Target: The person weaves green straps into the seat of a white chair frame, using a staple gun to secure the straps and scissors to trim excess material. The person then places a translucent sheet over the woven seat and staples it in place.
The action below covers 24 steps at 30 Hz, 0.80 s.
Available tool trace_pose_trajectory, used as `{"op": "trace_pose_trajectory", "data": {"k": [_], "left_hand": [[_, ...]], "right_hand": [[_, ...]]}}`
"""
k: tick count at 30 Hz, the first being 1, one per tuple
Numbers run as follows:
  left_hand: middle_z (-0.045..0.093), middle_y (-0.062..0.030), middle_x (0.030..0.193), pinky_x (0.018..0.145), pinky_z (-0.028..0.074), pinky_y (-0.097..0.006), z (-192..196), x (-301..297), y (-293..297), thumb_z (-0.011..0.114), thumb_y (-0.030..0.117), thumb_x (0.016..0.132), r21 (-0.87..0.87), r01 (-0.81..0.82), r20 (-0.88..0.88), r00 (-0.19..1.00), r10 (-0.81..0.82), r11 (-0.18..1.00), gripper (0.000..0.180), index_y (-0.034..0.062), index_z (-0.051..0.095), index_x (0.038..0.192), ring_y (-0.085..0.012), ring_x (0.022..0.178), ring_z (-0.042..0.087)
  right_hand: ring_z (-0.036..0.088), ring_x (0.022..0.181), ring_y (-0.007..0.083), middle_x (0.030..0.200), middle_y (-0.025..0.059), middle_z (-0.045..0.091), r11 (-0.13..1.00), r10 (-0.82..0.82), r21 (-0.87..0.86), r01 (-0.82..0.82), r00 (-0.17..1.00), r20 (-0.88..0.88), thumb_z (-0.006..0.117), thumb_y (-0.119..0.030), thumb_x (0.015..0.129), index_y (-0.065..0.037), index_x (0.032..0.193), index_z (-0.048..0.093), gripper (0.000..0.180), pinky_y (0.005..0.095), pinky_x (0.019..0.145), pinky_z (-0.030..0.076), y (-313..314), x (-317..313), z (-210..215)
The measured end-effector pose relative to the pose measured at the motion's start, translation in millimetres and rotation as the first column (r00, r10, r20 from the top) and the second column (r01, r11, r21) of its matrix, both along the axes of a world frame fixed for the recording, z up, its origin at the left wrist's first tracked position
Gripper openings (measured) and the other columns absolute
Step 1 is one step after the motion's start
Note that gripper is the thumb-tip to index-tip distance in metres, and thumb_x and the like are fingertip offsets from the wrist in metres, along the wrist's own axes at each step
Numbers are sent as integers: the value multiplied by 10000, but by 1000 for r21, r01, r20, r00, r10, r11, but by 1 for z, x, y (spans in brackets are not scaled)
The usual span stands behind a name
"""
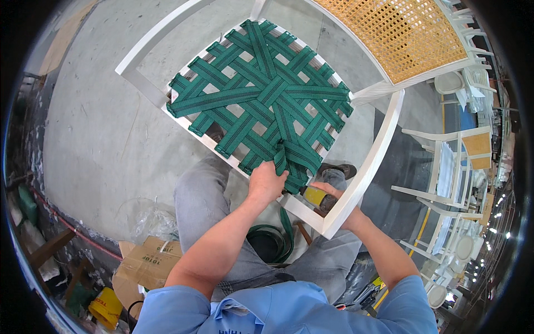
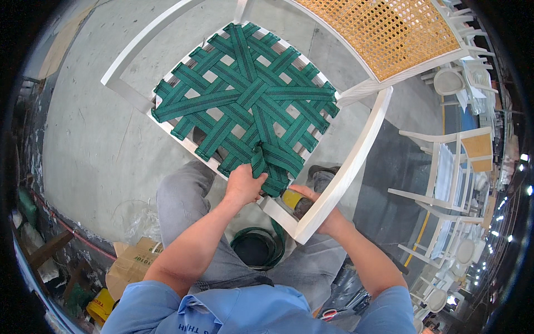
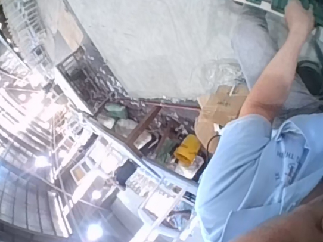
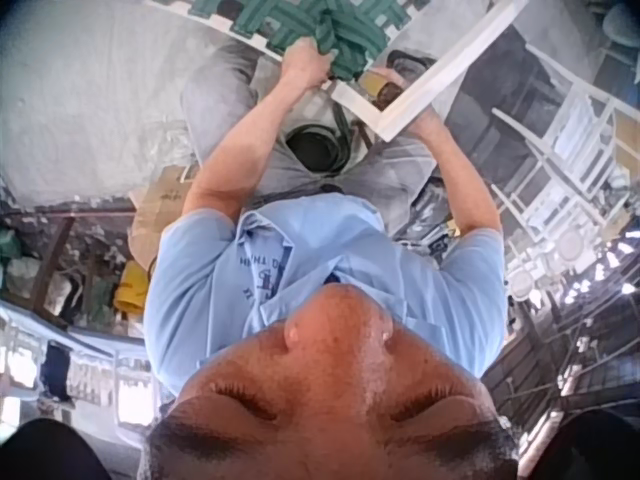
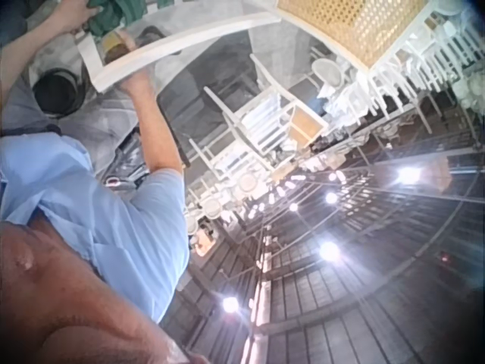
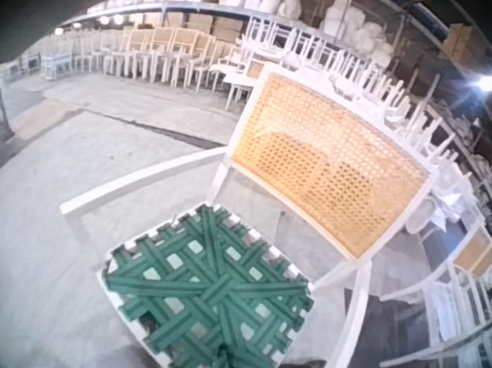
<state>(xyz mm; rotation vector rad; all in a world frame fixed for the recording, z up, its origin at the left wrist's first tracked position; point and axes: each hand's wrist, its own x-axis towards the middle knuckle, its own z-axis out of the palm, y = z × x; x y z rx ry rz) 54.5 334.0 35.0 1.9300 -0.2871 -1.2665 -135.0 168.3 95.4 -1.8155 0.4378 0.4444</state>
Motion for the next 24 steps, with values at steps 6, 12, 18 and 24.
{"op": "trace_pose_trajectory", "data": {"k": [6, 12, 18, 24], "left_hand": [[685, -109, 679, 437, 538, -324, -7, 1, 1, 677, 162, 959, 10, 5, 4, 1000, -5, 1000, 208, -38, 628, 989, -175, 488, 656], [692, -112, 683, 439, 540, -317, -14, -1, 2, 692, 167, 950, -23, 34, 78, 996, -32, 999, 221, -44, 631, 975, -171, 484, 658], [691, -120, 686, 436, 540, -316, -17, -3, 3, 709, 172, 939, -34, 43, 123, 992, -38, 999, 247, -60, 625, 948, -171, 483, 659], [692, -119, 695, 435, 543, -314, -9, 1, 2, 715, 173, 936, -29, 22, 41, 999, -21, 999, 252, -60, 619, 944, -171, 492, 664]], "right_hand": [[651, 1112, 200, 1279, 105, 658, 997, 45, -63, -43, 998, 34, 793, -38, 786, -167, 1485, 484, 776, 337, 1001, 511, -3, 10, 11], [679, 1102, 248, 1245, 132, 683, 990, 122, -73, -122, 993, -1, 813, -60, 756, -161, 1488, 480, 810, 360, 985, 522, -5, 12, 13], [680, 1124, 291, 1261, 152, 677, 976, 184, -117, -182, 983, 9, 829, -78, 735, -152, 1496, 466, 846, 376, 992, 519, -6, 17, 20], [680, 1128, 299, 1278, 156, 667, 969, 209, -135, -207, 978, 1, 829, -91, 741, -150, 1500, 456, 847, 385, 996, 517, -7, 20, 23]]}}
